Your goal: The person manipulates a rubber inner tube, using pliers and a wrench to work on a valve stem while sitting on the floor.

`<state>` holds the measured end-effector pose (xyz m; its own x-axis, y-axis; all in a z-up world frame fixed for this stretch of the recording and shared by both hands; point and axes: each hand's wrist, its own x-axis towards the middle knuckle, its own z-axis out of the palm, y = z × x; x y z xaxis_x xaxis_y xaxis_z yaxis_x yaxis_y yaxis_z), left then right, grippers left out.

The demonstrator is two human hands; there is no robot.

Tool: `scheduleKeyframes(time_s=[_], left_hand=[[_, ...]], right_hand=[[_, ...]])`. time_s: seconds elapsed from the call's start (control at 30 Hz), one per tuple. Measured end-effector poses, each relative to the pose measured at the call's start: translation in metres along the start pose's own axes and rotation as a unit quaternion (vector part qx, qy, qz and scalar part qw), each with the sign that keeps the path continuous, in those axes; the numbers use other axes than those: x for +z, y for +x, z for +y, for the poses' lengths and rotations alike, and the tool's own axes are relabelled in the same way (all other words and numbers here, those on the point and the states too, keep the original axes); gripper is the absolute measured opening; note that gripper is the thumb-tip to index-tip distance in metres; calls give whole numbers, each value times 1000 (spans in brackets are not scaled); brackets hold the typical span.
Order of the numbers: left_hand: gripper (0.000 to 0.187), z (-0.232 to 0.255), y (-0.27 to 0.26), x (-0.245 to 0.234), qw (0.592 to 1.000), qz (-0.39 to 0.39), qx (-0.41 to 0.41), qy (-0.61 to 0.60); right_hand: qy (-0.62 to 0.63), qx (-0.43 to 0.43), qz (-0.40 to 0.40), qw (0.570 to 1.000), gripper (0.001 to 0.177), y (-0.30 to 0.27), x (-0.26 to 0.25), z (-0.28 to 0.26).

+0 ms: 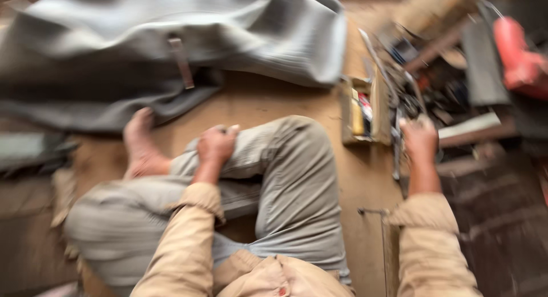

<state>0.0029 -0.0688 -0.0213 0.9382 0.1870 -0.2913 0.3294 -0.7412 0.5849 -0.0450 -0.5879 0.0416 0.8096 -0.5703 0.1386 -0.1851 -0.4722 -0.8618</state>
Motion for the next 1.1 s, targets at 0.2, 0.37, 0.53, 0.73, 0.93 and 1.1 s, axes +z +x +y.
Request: scheduleKeyframes(time_s=[0.2, 0.37, 0.53, 0.73, 0.93, 1.1], left_hand=[[52, 12, -32, -8, 992, 108, 58, 36], [70, 12, -50, -29, 997, -17, 28, 64], [76, 25, -73, -30, 997, -19, 49, 55], [79, 59, -101, -7, 995, -66, 57, 38], [76, 52, -71, 32, 988, -140, 54, 39], [69, 50, -5, 14, 955, -240, 137, 112]], right_hand=[[209, 110, -148, 960, 25, -41, 27, -52], [206, 39, -220, 953, 24, -100, 45, -125], [227, -34, -285, 931, 22, -150, 46, -186], [241, -77, -348, 903, 21, -166, 51, -223], [201, -20, -335, 920, 21, -146, 91, -195], [215, 32, -329, 919, 21, -91, 148, -177]])
